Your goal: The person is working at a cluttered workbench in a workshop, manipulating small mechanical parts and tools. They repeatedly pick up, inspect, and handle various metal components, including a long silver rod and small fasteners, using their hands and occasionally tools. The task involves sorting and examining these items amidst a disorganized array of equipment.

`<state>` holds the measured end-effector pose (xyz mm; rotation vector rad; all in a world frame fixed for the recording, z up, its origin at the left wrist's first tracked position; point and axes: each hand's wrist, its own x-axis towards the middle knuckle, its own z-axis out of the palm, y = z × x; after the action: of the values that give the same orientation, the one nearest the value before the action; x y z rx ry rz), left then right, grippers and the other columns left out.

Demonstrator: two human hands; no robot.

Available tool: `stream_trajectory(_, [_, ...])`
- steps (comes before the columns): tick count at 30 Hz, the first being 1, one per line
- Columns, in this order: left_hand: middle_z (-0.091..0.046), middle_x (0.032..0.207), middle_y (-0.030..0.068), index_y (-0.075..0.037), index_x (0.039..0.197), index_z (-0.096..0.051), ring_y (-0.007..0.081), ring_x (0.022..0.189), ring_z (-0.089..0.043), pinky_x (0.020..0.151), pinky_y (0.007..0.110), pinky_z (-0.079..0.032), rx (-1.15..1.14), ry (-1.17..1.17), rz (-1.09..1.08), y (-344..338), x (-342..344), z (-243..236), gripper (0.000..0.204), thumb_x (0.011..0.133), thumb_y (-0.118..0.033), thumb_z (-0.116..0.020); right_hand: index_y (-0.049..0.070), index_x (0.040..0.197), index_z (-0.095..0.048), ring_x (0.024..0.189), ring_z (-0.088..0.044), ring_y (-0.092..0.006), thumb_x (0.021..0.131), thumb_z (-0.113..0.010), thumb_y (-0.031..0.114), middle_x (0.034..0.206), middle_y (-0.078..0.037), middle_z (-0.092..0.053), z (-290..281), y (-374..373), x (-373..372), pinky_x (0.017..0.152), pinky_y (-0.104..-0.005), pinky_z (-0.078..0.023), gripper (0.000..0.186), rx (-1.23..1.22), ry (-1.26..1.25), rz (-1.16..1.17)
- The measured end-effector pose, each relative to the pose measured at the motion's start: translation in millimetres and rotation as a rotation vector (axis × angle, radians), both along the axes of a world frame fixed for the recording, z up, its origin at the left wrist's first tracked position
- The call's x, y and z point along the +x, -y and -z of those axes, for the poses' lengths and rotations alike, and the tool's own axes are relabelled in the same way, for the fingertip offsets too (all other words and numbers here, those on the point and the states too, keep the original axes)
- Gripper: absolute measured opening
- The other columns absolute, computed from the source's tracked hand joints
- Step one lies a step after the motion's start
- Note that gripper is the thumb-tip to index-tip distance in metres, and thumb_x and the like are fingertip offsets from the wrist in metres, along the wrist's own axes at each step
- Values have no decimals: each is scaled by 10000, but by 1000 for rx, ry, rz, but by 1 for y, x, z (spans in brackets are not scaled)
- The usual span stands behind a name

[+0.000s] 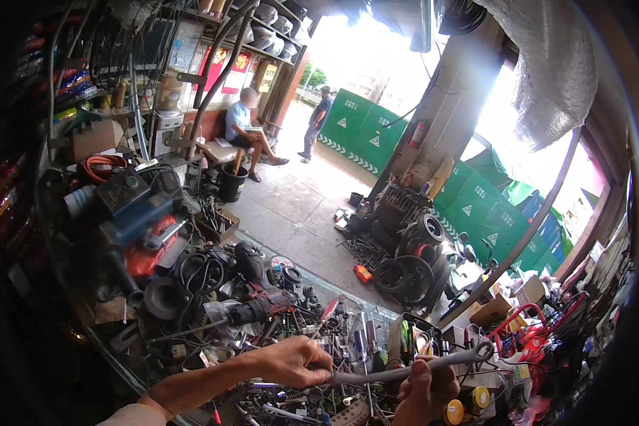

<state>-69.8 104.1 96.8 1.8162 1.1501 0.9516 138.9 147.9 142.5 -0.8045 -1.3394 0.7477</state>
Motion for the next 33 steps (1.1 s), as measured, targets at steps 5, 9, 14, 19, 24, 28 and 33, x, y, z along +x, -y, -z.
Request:
stream_trajectory(5, [-576,670,14,16,913,-631,50,604,-469,523,227,-367,-92,300,427,-1,5,9,196,864,-168,-585,5,842,-551,377,-353,-73,872,-522,173,556,-7,-452,-7,-17,11,337,-208,-283,173,-319,-330,-312])
stream_trajectory(9, [-547,671,-28,26,920,-633,28,589,-437,502,205,-327,-143,560,459,7,4,-3,226,856,-190,-614,33,805,-493,352,-321,-60,922,-474,212,545,3,-408,-1,-24,5,310,-202,-271,214,-496,-765,-668])
stream_trajectory(14, [-532,647,-16,40,982,-614,7,502,-392,418,167,-258,-204,1153,387,17,-1,-11,204,854,-118,-602,19,945,-543,353,-316,-69,897,-482,228,511,10,-365,3,-22,-4,322,-231,-279,223,-576,-877,-724])
stream_trajectory(19, [-320,544,-60,35,994,-574,22,440,-238,384,183,-197,-234,1413,154,10,-7,-17,215,919,-154,-504,-6,850,-601,429,-372,-110,833,-462,155,581,-47,-515,-13,2,-16,397,-208,-309,214,-579,-864,-560])
stream_trajectory(24, [-307,525,-72,26,955,-574,20,438,-239,391,193,-190,-227,1457,4,9,-12,-16,214,926,-171,-495,-10,984,-567,448,-429,-128,844,-450,181,619,-70,-551,-8,7,-22,387,-218,-346,264,-594,-790,-493])
stream_trajectory(28, [-339,524,-67,34,964,-583,20,439,-265,394,195,-201,-172,1452,98,10,-13,-13,211,901,-161,-533,-13,1108,-536,466,-482,-144,867,-431,222,638,-90,-578,-4,11,-23,376,-230,-381,352,-603,-743,-500])
stream_trajectory(33, [-544,615,-12,30,959,-646,11,545,-451,449,197,-307,-34,745,206,21,-24,-23,201,831,-124,-632,-16,998,-558,377,-393,-106,883,-461,229,577,-35,-509,5,-8,-13,329,-230,-327,288,-628,-707,-596])
